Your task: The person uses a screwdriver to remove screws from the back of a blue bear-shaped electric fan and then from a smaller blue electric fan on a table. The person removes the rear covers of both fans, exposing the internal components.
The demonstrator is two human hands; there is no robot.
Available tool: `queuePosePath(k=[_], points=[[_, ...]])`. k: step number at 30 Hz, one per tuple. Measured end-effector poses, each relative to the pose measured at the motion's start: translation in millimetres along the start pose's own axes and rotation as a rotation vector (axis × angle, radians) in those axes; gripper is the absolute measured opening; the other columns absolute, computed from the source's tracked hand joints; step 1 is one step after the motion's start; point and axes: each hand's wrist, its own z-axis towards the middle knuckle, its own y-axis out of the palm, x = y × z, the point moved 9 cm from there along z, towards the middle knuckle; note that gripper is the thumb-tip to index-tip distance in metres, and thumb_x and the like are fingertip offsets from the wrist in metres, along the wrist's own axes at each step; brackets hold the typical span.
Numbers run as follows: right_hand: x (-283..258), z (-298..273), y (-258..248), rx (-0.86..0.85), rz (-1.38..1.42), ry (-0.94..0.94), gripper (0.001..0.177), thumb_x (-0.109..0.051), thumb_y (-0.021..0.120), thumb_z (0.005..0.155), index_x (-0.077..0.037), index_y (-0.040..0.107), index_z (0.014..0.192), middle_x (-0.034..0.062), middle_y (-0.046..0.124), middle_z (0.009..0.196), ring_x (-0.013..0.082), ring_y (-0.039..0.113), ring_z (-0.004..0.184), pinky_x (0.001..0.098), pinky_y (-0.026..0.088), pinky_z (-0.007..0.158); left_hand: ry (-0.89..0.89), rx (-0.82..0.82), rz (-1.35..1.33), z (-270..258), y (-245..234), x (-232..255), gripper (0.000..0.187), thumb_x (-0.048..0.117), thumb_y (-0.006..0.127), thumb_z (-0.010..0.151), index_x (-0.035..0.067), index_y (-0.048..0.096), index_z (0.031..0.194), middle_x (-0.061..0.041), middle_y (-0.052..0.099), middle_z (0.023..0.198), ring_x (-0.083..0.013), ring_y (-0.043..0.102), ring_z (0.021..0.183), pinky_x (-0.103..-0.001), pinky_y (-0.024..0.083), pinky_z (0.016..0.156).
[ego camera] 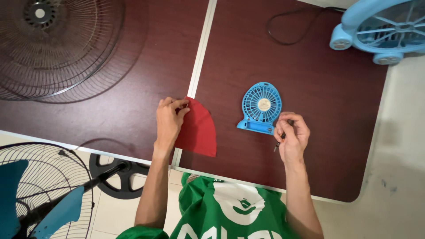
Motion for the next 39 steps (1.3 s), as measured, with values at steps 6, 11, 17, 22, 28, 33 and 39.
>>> queuePosePath(k=[6, 11, 17, 22, 28, 33, 39], points=[[-6, -2, -10, 0.029, 0.259, -0.052, 0.028, -0.004, 0.044, 0.1, 0.0, 0.063, 0.121, 0.0141, 0.059, 0.112, 0.018, 0.051, 0.083, 0.0308, 0.045, 0.072, 0.025, 0.035, -0.002, -4, -11, 21, 0.02, 0.004, 0.08, 0.084, 0.009, 0.082, 0.103, -0.01, 0.069, 0.089, -0.0322, 0.059, 0.086, -0.042, 0.049, 0.078], [-12, -1, -6, 0.081, 0.233, -0.103, 0.033, 0.001, 0.049, 0.107, -0.007, 0.053, 0.139, 0.011, 0.056, 0.126, 0.0201, 0.056, 0.106, 0.0355, 0.051, 0.089, 0.055, -0.068, -0.22, -17, 8, 67, 0.024, 0.014, 0.082, 0.088, 0.007, 0.076, 0.11, -0.009, 0.074, 0.098, -0.0273, 0.068, 0.092, -0.039, 0.054, 0.085], [-15, -2, -6, 0.189, 0.119, -0.093, 0.043, 0.0, 0.052, 0.106, -0.008, 0.047, 0.148, 0.0114, 0.057, 0.134, 0.0247, 0.058, 0.127, 0.0458, 0.054, 0.11, 0.069, -0.311, -0.417, -33, 67, 120, 0.05, 0.02, 0.086, 0.078, 0.001, 0.068, 0.121, -0.017, 0.072, 0.107, -0.0288, 0.071, 0.097, -0.038, 0.057, 0.084], [-18, -2, -14, 0.233, 0.081, -0.108, 0.044, -0.005, 0.056, 0.106, -0.005, 0.046, 0.148, 0.0137, 0.059, 0.138, 0.0259, 0.059, 0.131, 0.0473, 0.054, 0.111, 0.011, -0.296, -0.408, -38, 95, 123, 0.042, 0.023, 0.088, 0.079, 0.003, 0.074, 0.113, -0.015, 0.076, 0.109, -0.0277, 0.075, 0.097, -0.037, 0.06, 0.081], [-14, 2, -7, 0.17, 0.013, -0.19, 0.032, 0.003, 0.058, 0.106, -0.001, 0.051, 0.136, 0.0143, 0.061, 0.132, 0.0245, 0.063, 0.126, 0.0464, 0.058, 0.112, 0.106, -0.262, -0.464, -39, 109, 130, 0.038, 0.02, 0.087, 0.08, 0.003, 0.077, 0.113, -0.016, 0.076, 0.112, -0.0287, 0.075, 0.103, -0.037, 0.06, 0.089], [-17, 6, 2, 0.135, -0.094, -0.294, 0.027, 0.007, 0.059, 0.105, 0.0, 0.053, 0.131, 0.0136, 0.061, 0.127, 0.022, 0.064, 0.122, 0.0445, 0.059, 0.112, 0.08, -0.339, -0.494, -36, 125, 132, 0.039, 0.018, 0.088, 0.078, 0.003, 0.077, 0.112, -0.013, 0.076, 0.11, -0.0255, 0.075, 0.098, -0.035, 0.059, 0.087], [-12, 10, 20, 0.04, -0.199, -0.329, 0.026, 0.011, 0.062, 0.102, 0.001, 0.054, 0.125, 0.0143, 0.064, 0.124, 0.0244, 0.066, 0.122, 0.0404, 0.057, 0.111, 0.0, -0.381, -0.538, -35, 133, 124, 0.041, 0.018, 0.09, 0.076, 0.005, 0.078, 0.113, -0.011, 0.076, 0.111, -0.0212, 0.075, 0.095, -0.032, 0.06, 0.085]])
